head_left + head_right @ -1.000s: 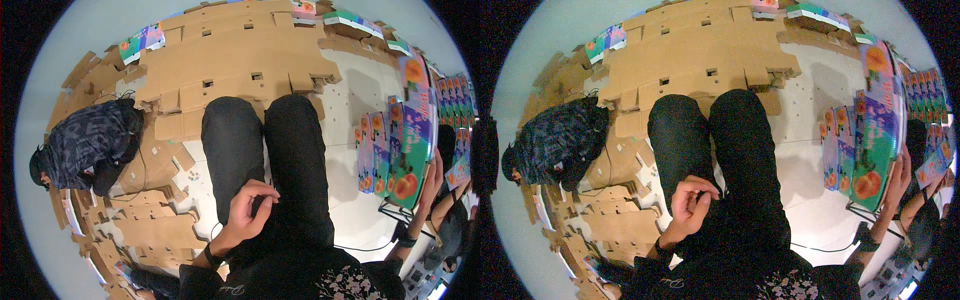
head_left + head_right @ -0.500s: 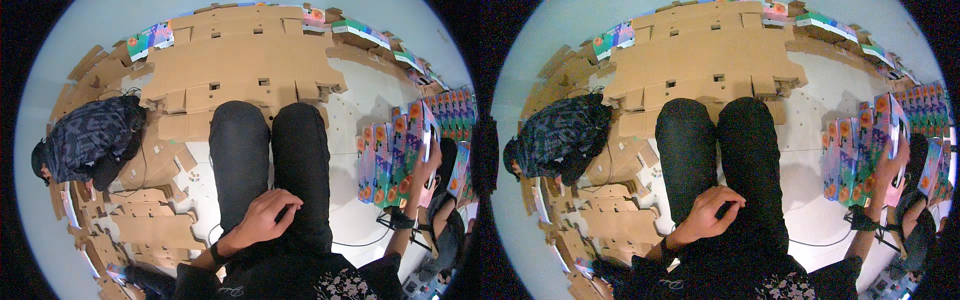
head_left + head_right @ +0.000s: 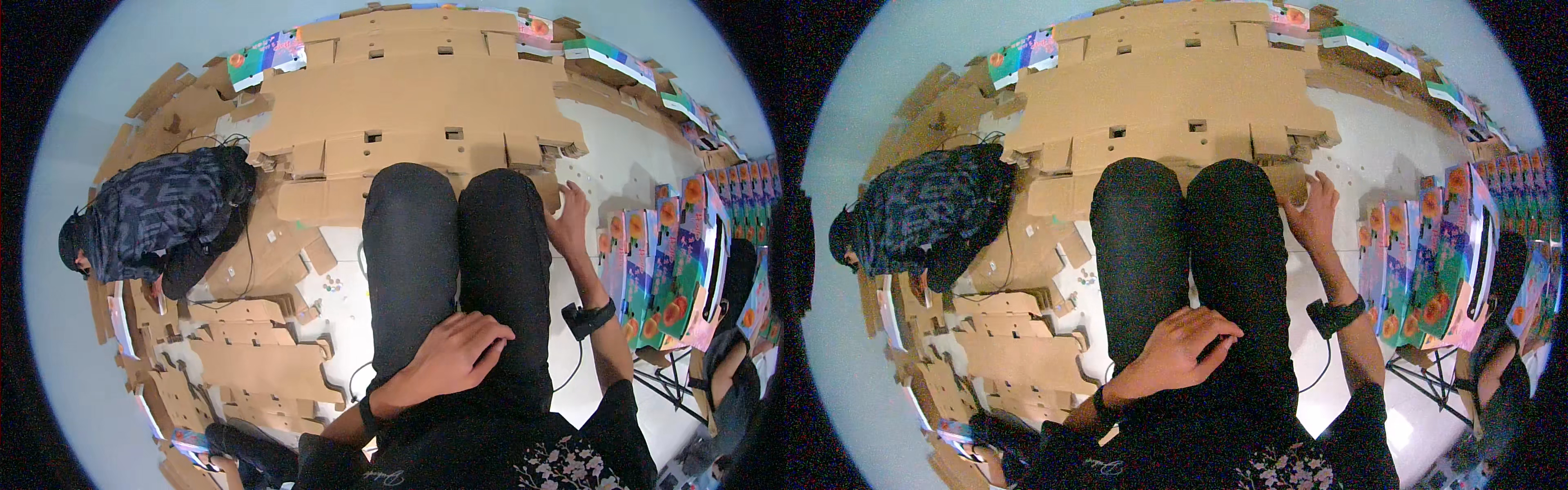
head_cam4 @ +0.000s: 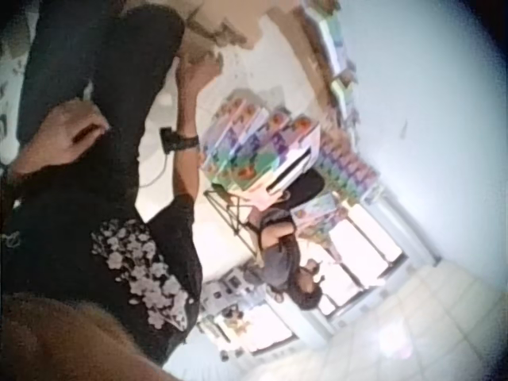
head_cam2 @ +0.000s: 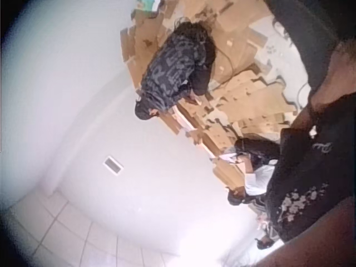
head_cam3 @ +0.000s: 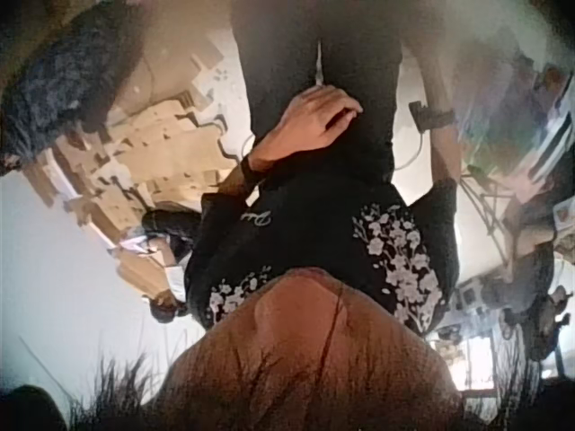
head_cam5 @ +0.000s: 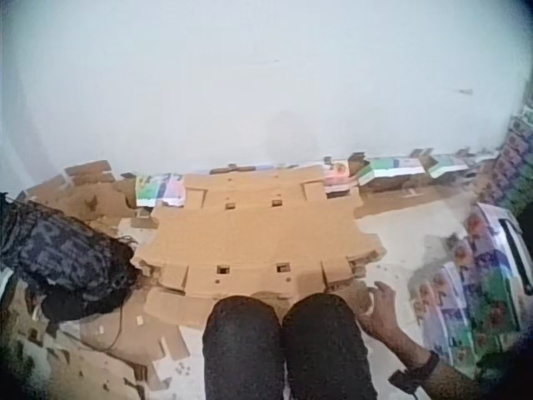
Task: Assembling flat cardboard pieces into fruit shipping boxes by folding and slotting tabs.
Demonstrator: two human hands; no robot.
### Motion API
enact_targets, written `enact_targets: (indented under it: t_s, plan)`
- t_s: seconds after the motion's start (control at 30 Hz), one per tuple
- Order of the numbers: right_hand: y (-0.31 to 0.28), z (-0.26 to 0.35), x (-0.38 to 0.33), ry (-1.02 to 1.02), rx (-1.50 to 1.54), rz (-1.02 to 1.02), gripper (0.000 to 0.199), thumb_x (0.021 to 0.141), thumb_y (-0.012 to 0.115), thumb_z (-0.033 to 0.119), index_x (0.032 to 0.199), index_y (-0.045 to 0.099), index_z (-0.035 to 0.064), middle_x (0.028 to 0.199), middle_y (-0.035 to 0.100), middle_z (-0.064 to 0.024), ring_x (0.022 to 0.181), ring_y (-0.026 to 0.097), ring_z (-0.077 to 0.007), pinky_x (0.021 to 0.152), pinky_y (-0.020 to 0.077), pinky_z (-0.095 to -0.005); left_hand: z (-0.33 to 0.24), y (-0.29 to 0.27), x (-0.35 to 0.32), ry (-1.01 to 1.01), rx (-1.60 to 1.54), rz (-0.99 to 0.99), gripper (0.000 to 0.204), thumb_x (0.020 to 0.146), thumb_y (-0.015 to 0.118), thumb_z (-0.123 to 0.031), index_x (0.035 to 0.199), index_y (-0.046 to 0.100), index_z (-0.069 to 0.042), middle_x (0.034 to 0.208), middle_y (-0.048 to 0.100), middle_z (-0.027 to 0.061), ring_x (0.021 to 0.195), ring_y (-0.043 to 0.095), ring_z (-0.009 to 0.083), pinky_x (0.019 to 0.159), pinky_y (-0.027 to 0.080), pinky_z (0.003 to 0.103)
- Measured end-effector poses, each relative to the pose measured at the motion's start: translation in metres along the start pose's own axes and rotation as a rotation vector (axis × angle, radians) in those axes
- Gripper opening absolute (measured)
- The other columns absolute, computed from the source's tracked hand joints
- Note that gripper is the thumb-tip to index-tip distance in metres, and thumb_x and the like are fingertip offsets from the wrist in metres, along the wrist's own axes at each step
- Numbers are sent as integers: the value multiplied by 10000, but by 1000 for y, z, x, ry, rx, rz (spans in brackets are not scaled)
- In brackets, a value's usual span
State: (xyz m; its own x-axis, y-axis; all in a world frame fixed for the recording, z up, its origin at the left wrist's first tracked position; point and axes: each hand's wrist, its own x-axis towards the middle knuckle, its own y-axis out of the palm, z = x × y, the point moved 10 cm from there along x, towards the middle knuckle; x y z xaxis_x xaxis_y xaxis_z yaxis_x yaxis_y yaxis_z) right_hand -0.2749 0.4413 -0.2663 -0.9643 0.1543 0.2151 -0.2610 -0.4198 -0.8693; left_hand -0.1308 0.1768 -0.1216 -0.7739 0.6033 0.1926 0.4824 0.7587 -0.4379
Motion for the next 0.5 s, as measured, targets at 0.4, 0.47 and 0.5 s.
enact_targets:
  t_s: [0.4,0.47,0.5]
  plan:
    - [4,5,73,882,1491,309,303,1032,552,219,1192,595,-35,909,723,-102,731,671,-149,626,531,-280,-5,5,1,50,28,-20,181,895,679,-67,1071,635,-74,953,652,93,875,659,288,770,527,416]
    - [-21,40,83,913,1884,314,273,1036,535,208,1155,619,-23,933,729,-124,760,691,-162,640,547,-276,-3,6,2,37,12,-6,207,893,680,-49,1094,636,-69,995,661,99,904,663,295,796,538,414]
    - [-35,61,84,848,2006,377,264,1039,522,201,1126,633,-23,964,736,-147,790,712,-184,662,571,-276,-3,4,2,36,1,-18,220,892,681,-40,1106,637,-67,1015,665,102,918,665,299,809,543,414]
